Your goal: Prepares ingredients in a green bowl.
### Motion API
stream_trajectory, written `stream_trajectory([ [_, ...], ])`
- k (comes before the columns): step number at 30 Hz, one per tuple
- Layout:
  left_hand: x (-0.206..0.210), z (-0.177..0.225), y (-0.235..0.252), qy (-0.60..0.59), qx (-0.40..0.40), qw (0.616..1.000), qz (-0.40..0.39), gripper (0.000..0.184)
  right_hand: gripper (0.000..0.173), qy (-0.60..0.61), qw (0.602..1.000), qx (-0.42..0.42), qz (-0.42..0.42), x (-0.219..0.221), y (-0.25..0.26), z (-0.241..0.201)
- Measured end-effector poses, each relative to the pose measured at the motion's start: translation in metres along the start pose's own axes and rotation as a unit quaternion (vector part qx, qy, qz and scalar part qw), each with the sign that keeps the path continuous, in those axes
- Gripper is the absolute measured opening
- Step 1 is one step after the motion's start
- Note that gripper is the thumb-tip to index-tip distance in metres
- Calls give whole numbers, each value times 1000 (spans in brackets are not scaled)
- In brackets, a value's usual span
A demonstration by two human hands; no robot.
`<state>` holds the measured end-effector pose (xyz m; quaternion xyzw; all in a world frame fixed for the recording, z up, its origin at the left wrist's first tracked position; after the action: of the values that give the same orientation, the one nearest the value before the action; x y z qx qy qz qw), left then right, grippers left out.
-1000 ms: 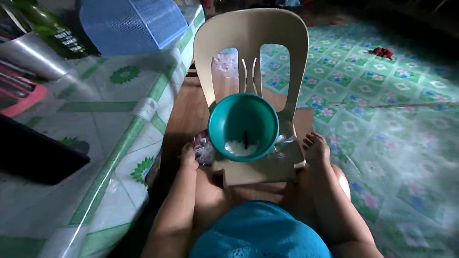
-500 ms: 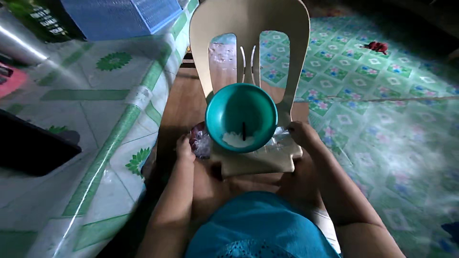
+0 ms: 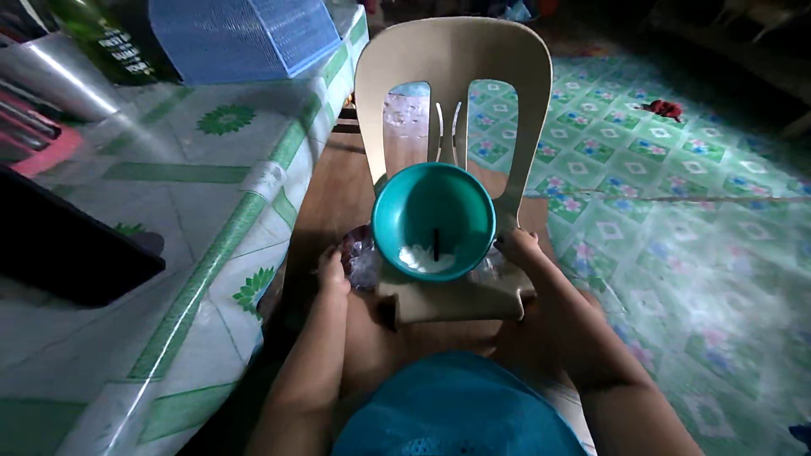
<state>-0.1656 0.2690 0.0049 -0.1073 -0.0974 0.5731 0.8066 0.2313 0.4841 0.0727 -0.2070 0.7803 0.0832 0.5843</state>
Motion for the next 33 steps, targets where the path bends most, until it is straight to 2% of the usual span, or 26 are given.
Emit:
stream_trajectory([
  [4, 2, -1, -2, 16, -13, 1000, 2, 41, 26, 28, 999, -38, 6, -2, 17, 18],
  [6, 2, -1, -3, 37, 6, 999, 2, 42, 24, 35, 998, -47, -1, -11, 20, 21],
  [10, 6, 25, -21, 84, 136, 987, 6, 49, 26, 109, 993, -39, 6, -49, 25, 19],
  [12, 12, 43, -41, 93, 218, 972, -6, 48, 25, 148, 988, -31, 38, -63, 31, 19],
  [14, 24, 60, -70, 104, 271, 956, -41, 47, 25, 193, 979, -36, 57, -71, 38, 14],
  [16, 45, 77, -105, 100, 281, 947, -116, 43, 24, 251, 964, -55, 69, -87, 30, -11],
  [17, 58, 83, -122, 101, 271, 941, -175, 40, 25, 278, 957, -56, 67, -97, 19, -28],
  [19, 86, 91, -158, 111, 195, 923, -313, 37, 27, 340, 938, -48, 48, -110, -7, -66],
  [21, 111, 87, -189, 99, 91, 896, -423, 50, 26, 393, 917, -61, 24, -107, -30, -96],
  [22, 119, 83, -200, 95, 50, 890, -443, 57, 26, 406, 911, -69, 10, -99, -41, -108],
  [24, 128, 77, -209, 87, -2, 902, -422, 55, 23, 419, 905, -77, -13, -74, -61, -121],
  [27, 133, 70, -202, 89, -12, 920, -382, 34, 22, 441, 894, -75, -15, -36, -81, -123],
  [28, 132, 68, -201, 85, -18, 920, -383, 31, 24, 457, 887, -66, -8, -26, -85, -119],
  [30, 129, 63, -202, 66, -46, 918, -389, 36, 23, 503, 864, -36, 10, -15, -89, -112],
  [33, 119, 52, -208, 44, -76, 923, -374, 46, 18, 605, 796, 13, 16, -14, -88, -103],
])
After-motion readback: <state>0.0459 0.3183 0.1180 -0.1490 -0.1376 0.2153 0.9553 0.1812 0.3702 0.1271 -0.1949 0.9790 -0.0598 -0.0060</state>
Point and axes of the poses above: each hand's wrist, its own y-axis towards the middle knuckle, its own x-axis out of the palm, z = x × y, the point moved 6 cm from there along y, towards the middle knuckle, and after that the axes turned 10 degrees about z, right-handed, at the moved point
